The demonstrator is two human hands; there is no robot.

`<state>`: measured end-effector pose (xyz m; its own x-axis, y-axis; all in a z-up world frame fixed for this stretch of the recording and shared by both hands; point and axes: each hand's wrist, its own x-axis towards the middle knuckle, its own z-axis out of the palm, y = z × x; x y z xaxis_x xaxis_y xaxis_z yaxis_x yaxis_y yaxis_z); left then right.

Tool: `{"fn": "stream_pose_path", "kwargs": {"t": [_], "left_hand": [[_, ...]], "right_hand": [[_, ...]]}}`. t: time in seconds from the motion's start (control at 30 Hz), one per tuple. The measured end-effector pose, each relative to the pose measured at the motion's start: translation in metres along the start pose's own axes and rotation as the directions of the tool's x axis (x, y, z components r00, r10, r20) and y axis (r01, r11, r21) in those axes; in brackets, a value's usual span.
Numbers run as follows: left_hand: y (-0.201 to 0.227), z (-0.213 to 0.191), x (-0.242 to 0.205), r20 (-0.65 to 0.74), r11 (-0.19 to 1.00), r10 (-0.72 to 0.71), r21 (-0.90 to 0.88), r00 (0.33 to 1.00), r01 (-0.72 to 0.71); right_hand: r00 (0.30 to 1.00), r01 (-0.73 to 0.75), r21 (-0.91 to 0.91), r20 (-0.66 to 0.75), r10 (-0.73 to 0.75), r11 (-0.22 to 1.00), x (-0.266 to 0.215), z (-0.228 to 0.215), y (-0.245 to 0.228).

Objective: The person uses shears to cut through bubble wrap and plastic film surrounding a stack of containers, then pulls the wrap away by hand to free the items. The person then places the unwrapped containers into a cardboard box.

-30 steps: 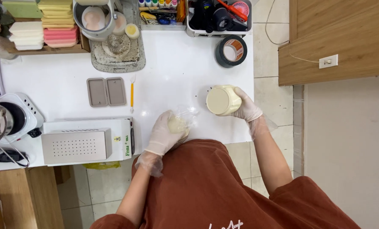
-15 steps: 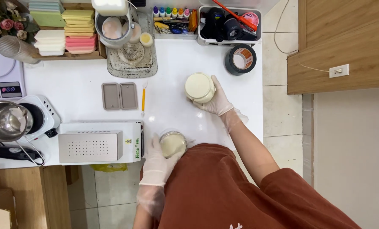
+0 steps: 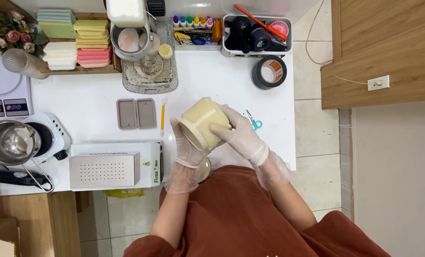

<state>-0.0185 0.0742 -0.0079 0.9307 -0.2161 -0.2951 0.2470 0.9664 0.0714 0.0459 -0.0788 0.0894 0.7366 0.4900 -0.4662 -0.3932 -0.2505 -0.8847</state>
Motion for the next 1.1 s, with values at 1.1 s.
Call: {"fn": "stream_pose_path", "kwargs": {"t": [1.1], "left_hand": [[-0.003,-0.029,-0.098,-0.491,0.702,0.435,0.710,0.755,0.057]], "right_hand": [[0.867,-0.201,0.233,-0.410,0.284,0.952,0.282,-0.030,0.109]]}}
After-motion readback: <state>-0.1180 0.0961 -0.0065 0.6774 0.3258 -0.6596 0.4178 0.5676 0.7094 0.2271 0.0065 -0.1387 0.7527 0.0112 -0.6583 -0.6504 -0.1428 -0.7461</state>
